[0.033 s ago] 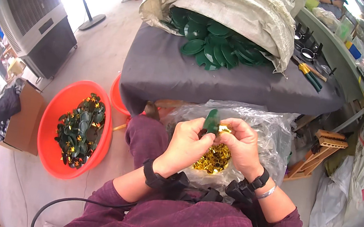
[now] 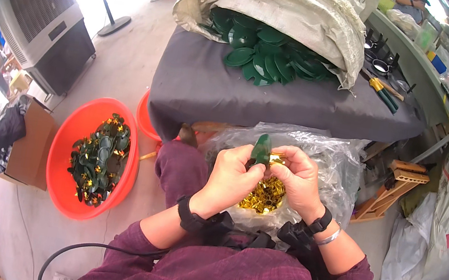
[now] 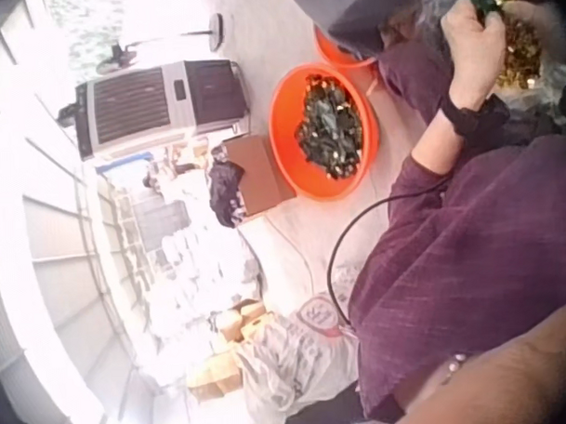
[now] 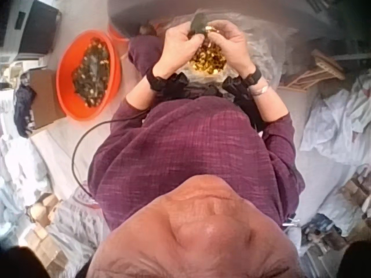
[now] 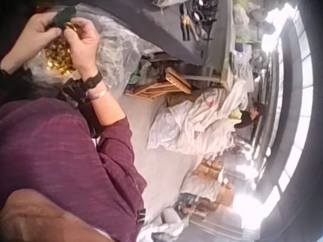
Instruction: Assembling small gold-colored plastic pieces onto green leaf-shaped plastic components.
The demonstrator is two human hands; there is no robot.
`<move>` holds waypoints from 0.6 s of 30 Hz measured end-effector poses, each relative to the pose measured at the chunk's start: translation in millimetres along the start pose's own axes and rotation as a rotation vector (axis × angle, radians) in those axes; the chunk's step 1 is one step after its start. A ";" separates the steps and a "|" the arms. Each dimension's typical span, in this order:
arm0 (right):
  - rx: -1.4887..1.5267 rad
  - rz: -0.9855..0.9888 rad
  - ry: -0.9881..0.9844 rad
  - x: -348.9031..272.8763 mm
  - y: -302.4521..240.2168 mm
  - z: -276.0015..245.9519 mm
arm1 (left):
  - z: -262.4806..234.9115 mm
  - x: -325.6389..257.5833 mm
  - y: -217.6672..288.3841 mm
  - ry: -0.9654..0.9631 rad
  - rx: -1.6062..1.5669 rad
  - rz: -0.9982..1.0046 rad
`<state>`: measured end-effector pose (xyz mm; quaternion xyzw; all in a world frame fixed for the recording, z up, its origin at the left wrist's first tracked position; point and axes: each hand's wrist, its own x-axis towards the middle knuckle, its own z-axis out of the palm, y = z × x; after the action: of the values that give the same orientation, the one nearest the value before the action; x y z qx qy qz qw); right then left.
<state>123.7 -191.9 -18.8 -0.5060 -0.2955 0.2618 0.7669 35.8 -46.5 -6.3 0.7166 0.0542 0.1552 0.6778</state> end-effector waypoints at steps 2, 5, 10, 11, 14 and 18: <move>-0.099 -0.039 -0.036 0.3 0.8 2.0 | 0.1 -1.1 -3.4 0.023 0.072 0.038; -0.283 -0.077 -0.041 0.4 4.6 -1.2 | 3.0 -1.8 -10.7 0.101 0.277 0.225; -0.401 -0.084 0.033 -1.2 11.3 5.2 | 7.9 -6.8 -15.4 0.173 0.549 0.429; -0.385 -0.031 0.050 -0.5 13.3 6.2 | 6.8 -8.2 -16.0 0.168 0.648 0.479; 0.142 0.260 0.037 3.1 17.5 3.8 | 3.9 -10.4 -11.7 0.159 0.697 0.569; 0.062 0.412 -0.065 7.8 22.4 4.8 | -17.5 -13.9 -20.2 0.073 0.706 0.548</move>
<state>123.3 -175.6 -36.6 -0.5232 -0.2021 0.4382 0.7024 20.1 -32.3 -27.8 0.8859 -0.0641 0.3265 0.3233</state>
